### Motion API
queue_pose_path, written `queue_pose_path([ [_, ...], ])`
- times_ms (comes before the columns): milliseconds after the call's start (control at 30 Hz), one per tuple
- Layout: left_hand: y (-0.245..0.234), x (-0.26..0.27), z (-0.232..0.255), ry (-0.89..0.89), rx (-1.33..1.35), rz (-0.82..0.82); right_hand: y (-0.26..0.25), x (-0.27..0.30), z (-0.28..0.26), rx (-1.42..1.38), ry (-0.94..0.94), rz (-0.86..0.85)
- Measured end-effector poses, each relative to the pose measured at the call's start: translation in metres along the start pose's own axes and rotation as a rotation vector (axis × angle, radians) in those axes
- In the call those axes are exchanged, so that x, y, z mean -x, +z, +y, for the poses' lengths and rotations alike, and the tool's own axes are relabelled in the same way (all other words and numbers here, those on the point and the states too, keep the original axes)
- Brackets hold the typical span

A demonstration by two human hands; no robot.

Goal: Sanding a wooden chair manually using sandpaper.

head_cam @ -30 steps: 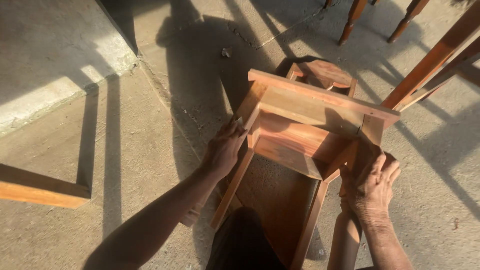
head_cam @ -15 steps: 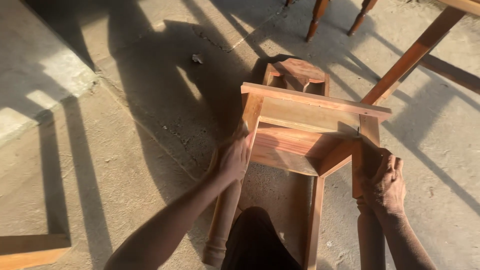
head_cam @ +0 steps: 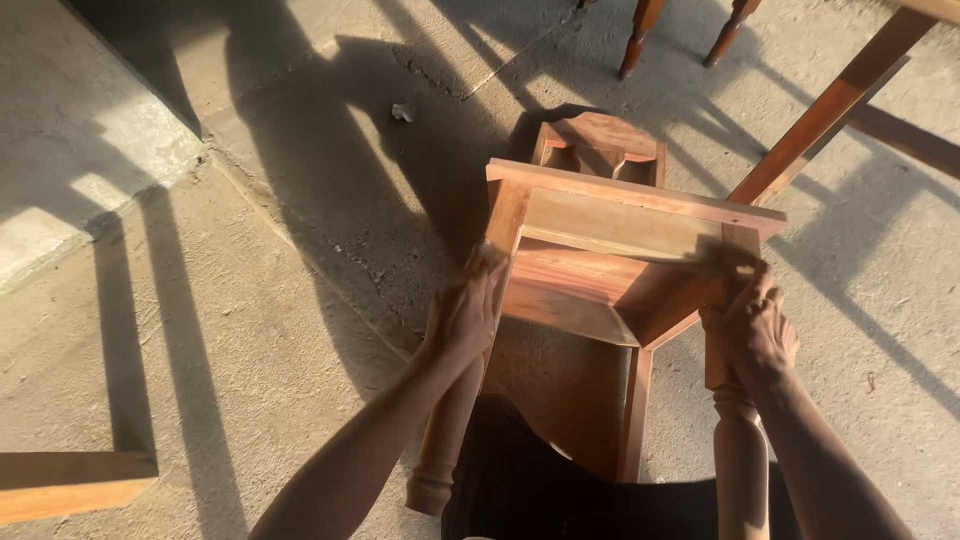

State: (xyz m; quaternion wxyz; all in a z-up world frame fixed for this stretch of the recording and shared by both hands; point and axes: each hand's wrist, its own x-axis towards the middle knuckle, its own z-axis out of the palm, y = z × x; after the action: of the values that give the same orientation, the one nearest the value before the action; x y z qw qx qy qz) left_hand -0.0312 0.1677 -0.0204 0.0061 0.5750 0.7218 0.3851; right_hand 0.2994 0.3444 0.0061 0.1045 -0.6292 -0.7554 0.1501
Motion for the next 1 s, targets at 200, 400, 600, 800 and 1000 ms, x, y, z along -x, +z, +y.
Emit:
queue_pose_path([
  [200,0.089,-0.116,-0.085,-0.077,-0.229,-0.069,0.004,-0.019,-0.007,0.131,0.028,-0.004],
  [400,0.029,-0.054,-0.028,-0.126,-0.118,-0.063,0.002,-0.023,-0.003,0.096,-0.012,-0.032],
  [600,0.020,-0.047,-0.033,-0.262,0.037,-0.136,-0.006,-0.008,-0.018,0.129,0.016,-0.065],
  [800,0.101,-0.092,-0.103,0.297,-0.372,0.463,-0.002,-0.010,-0.008,0.108,0.036,-0.042],
  [1000,-0.011,0.006,-0.011,-0.084,0.030,-0.095,-0.010,-0.011,-0.019,0.078,0.031,-0.055],
])
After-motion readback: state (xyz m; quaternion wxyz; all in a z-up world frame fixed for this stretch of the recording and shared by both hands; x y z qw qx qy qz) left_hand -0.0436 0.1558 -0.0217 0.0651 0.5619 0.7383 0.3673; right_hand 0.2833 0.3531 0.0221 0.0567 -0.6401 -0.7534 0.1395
